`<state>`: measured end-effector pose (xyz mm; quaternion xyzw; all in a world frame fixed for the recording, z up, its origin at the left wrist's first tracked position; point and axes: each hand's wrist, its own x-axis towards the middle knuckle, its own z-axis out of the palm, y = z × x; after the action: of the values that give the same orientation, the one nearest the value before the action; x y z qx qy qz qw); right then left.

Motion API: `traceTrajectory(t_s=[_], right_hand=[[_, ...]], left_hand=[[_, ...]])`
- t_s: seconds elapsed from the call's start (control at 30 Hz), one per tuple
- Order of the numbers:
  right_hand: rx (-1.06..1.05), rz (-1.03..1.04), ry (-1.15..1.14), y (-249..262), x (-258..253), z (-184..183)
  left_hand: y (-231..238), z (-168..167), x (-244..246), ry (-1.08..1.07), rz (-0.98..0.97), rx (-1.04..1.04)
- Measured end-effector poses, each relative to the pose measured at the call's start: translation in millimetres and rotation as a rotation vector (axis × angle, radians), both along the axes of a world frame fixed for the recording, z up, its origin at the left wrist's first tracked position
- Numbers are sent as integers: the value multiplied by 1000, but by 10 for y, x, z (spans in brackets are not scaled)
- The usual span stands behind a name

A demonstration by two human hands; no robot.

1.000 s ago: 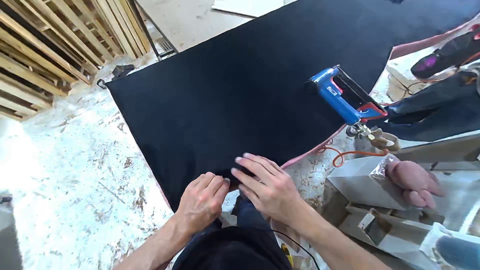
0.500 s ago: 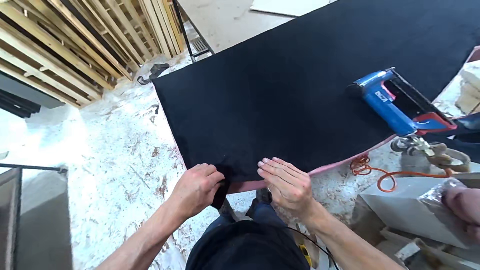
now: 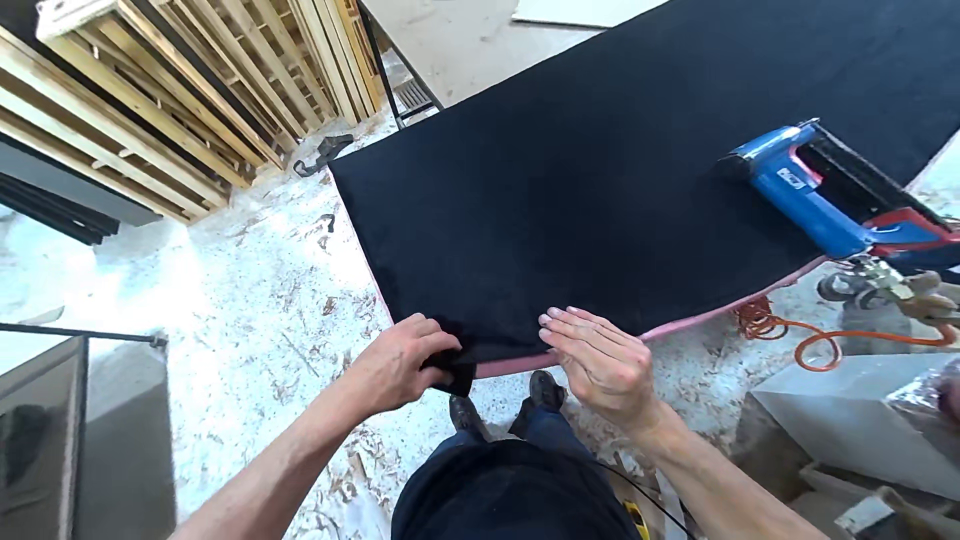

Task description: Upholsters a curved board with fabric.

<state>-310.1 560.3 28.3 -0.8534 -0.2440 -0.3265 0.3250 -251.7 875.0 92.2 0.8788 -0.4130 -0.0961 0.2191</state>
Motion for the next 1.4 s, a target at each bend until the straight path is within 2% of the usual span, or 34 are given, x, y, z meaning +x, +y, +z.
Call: traceTrajectory(t_s=[0.07, 0.17, 0.23, 0.27, 0.33, 0.4, 0.5, 0.63, 0.7, 0.83, 0.93, 1.03, 1.23, 1.4], right_hand=[[-11, -2, 9, -16, -12, 19], [-24, -11, 7, -7, -37, -8], [-33, -25, -5, 18, -51, -44], [-34, -33, -10, 34, -50, -72], [-33, -53, 1, 47, -86, -151], [-28, -67, 14, 43, -119, -181], [5, -97, 3, 78, -124, -222], [47, -173, 5, 148, -94, -388], [55, -205, 12, 160, -34, -497], [58, -196, 6, 149, -7, -557], [-51, -145, 58, 24, -82, -281], [-166, -167, 133, -162, -111, -69], [-29, -172, 52, -94, -145, -164], [-91, -143, 53, -149, -155, -126]], left_hand=[[-36, -31, -20, -80, 6, -18], [-153, -209, -246, -502, 106, -84], [-270, -416, -334, -725, 252, -152], [-339, -463, -362, -741, 347, -165], [-477, -438, -467, -594, 492, -127], [-594, -360, -555, -423, 520, -95], [-898, -308, -544, -455, 374, -35], [-1159, -482, -313, -531, 174, -49], [-1167, -590, -179, -534, 98, -68], [-1136, -776, -76, -552, 68, -120], [-1068, -825, -14, -503, -24, -183], [-978, -708, -28, -432, -82, -201], [-875, -871, 74, -414, -134, -229], [-894, -866, 120, -405, -178, -205]])
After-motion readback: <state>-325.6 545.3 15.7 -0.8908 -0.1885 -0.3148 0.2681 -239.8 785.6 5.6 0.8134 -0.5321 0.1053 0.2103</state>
